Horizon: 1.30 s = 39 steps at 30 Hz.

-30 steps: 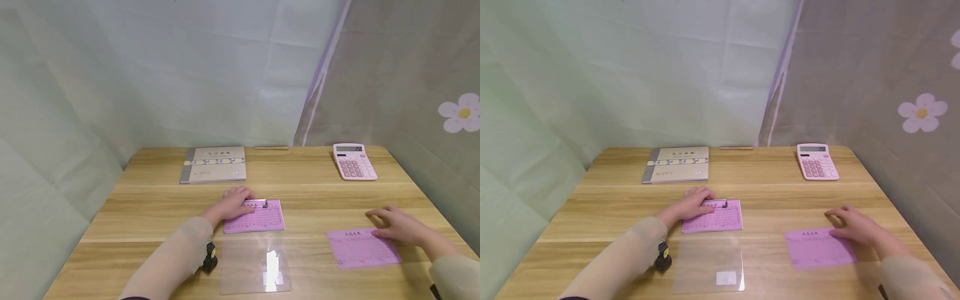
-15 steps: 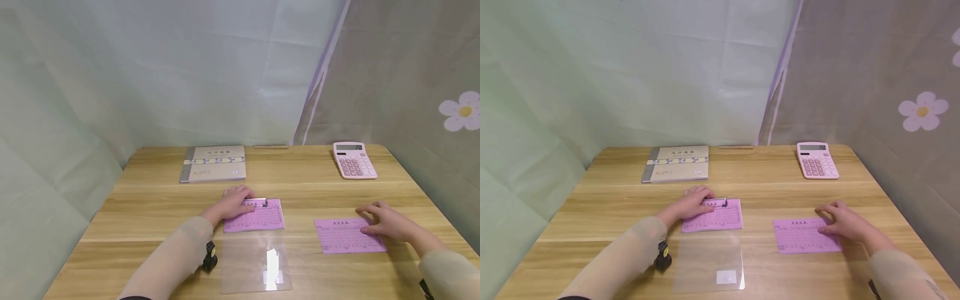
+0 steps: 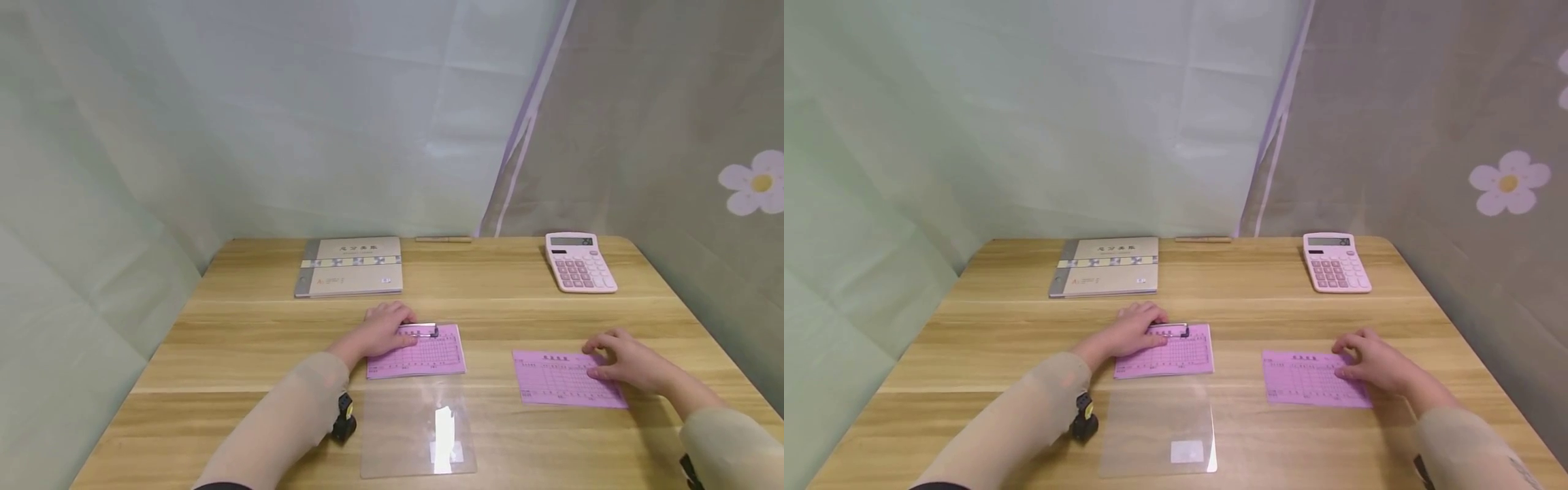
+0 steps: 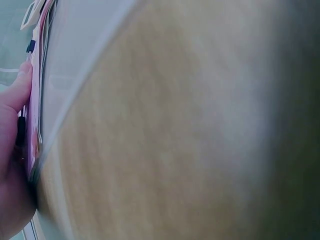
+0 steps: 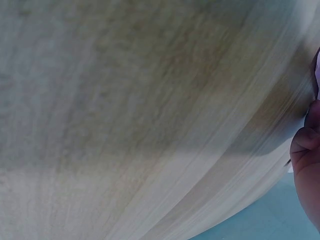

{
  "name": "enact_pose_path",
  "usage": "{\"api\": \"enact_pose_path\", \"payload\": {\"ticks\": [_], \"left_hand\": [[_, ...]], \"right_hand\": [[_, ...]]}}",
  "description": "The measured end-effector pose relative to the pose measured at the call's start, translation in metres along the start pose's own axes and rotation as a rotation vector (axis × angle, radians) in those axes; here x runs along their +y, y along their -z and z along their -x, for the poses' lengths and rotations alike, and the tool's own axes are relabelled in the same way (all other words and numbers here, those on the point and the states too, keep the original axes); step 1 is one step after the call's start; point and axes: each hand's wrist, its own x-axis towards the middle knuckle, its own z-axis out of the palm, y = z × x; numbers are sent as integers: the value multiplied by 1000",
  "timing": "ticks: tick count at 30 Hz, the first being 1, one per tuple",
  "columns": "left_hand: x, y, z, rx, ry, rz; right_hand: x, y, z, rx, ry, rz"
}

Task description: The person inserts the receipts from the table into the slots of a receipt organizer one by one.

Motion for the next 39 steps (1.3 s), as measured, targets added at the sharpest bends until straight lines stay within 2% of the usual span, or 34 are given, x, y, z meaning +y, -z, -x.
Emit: {"api": "enact_pose_path", "payload": {"ticks": [19, 23, 28, 35, 39], "left_hand": [[0, -1, 0, 5, -4, 15], [1, 0, 0, 3, 2, 15], [2, 1, 1, 3, 9, 15], [2, 1, 2, 11, 2, 14], [3, 1, 1, 13, -3, 16]], "right_hand": [[-2, -1, -2, 11, 40, -3], [-4, -2, -5, 67, 77, 32], [-9, -3, -8, 141, 77, 70], [-15, -3, -14, 99, 44, -10], [-18, -4, -17, 99, 29, -15]]}}
